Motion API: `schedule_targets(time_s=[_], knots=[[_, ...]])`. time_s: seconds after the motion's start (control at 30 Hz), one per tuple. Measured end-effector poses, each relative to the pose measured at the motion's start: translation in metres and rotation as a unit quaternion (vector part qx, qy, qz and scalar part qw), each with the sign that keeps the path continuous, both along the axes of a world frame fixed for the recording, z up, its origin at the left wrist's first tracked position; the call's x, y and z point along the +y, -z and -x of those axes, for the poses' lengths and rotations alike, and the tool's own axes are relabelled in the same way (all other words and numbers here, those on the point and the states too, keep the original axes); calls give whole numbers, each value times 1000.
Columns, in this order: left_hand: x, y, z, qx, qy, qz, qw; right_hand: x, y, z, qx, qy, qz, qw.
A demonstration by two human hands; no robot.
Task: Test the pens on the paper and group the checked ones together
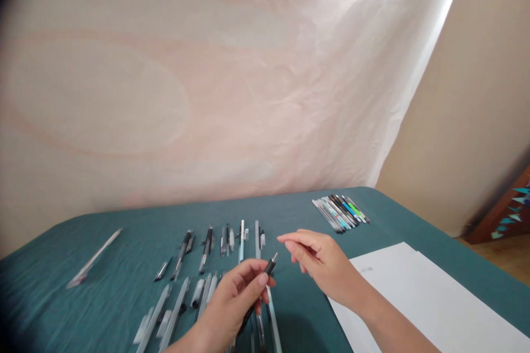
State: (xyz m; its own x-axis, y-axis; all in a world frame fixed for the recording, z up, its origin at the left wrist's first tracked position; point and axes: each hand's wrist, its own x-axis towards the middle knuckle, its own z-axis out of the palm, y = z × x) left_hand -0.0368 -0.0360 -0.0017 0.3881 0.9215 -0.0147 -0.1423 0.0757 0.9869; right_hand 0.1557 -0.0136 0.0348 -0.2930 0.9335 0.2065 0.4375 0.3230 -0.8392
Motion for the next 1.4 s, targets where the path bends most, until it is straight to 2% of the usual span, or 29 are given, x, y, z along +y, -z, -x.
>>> schedule_targets(time_s=[0.1,0.27,0.33,0.43,0.6,0.73,0.83,0.93,1.03,1.4], knots=[[2,-3,0,-9,-15,10,1000,13,21,-2,-23,21,9,999],[6,-3,0,-28,-62,34,997,23,67,11,-128,-9,-60,990],[7,0,0,-34,-79,42,995,22,78,17,-150,-13,-78,986],[9,5,0,-40,-96,55,993,19,84,22,-179,-28,-99,978],[7,8,-3,-42,-89,65,993,14,84,25,-192,-34,-110,975],[7,12,-3,-33,-75,69,994,16,81,25,-140,-13,-90,986],[7,16,-2,-24,-64,68,995,21,74,21,-37,0,3,999],[7,19,-3,-20,-49,64,997,24,63,14,86,-4,100,991],[6,22,-4,-22,-30,57,998,24,53,9,151,-16,118,981],[4,24,-6,-17,1,31,999,15,37,9,158,-84,144,973]])
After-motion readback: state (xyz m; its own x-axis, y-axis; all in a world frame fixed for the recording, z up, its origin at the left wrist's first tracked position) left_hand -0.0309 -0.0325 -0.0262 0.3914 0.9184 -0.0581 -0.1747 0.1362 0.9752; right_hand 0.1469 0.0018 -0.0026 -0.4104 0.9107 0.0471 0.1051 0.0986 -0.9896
